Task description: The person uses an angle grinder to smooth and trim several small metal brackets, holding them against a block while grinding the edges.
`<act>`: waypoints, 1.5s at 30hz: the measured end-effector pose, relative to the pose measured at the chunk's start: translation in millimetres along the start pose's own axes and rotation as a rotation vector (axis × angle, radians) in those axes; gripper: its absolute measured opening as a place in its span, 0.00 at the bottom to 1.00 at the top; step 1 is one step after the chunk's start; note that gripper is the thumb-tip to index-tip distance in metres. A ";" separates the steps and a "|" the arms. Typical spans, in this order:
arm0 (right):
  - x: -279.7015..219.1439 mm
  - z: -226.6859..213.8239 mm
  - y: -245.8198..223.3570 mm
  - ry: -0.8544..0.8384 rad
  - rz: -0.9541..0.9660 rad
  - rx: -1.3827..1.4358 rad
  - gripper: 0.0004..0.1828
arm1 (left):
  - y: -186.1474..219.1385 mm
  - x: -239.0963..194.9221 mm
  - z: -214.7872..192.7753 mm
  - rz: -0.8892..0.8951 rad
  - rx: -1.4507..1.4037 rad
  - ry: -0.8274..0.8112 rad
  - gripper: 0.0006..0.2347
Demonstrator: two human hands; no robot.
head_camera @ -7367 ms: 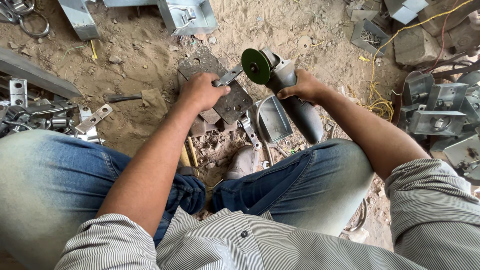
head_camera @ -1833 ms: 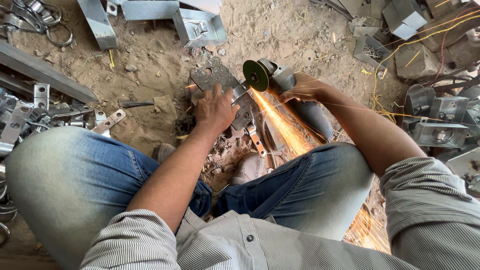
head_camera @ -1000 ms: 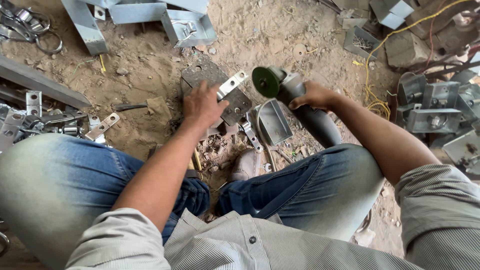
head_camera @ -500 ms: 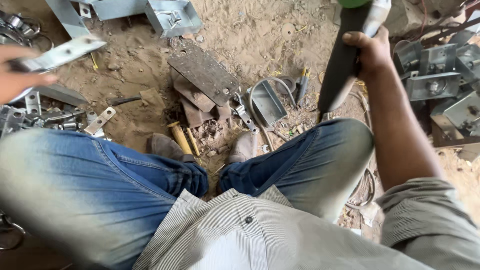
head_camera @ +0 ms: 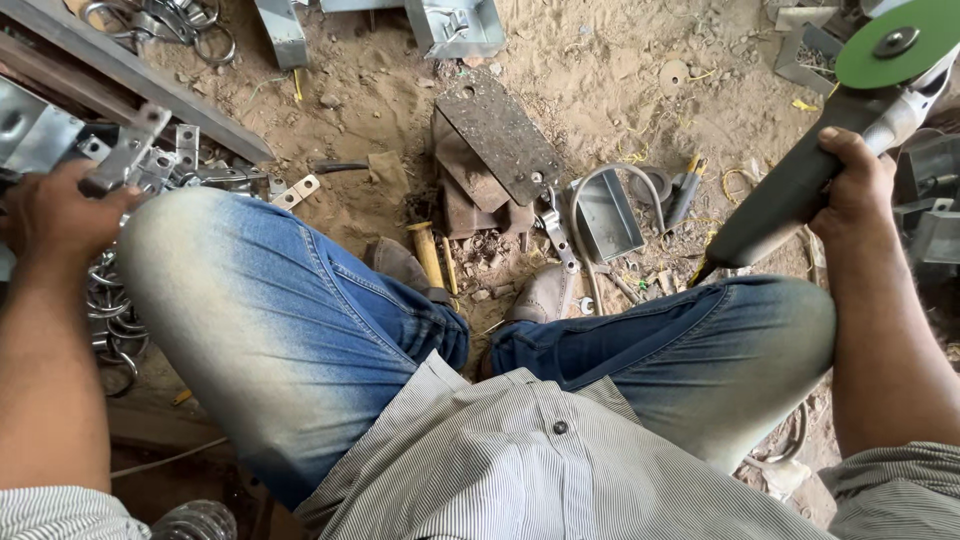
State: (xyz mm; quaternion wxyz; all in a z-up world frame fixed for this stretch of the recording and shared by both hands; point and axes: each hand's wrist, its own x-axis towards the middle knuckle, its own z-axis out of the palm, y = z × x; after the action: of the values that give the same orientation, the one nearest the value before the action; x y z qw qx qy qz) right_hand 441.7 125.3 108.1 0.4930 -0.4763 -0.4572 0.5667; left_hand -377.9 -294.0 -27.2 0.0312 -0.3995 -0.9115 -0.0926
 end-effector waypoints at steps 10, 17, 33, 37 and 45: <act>4.0 10.2 -0.3 0.162 0.040 -0.063 0.16 | 143.3 56.5 -68.1 0.376 -0.684 -0.359 0.21; -2.5 26.0 -3.8 0.160 -0.032 -0.088 0.16 | 437.3 -64.5 -101.6 0.997 -0.200 -0.919 0.20; -4.4 -4.8 11.2 0.113 -0.101 -0.242 0.23 | 604.4 -145.6 263.0 1.110 0.457 -0.359 0.17; -3.3 -11.0 14.9 0.134 -0.058 -0.260 0.24 | 606.3 -133.9 266.2 1.194 0.538 -0.355 0.21; 0.9 -21.8 24.3 0.124 -0.061 -0.246 0.26 | 612.2 -119.2 243.7 1.334 0.618 -0.624 0.12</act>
State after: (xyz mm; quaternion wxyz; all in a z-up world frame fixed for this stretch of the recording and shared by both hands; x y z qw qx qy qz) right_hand 460.2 124.9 81.2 0.4751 -0.5532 -0.5062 0.4605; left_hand 156.5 73.4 -193.8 -0.0671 -0.8413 -0.4315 0.3186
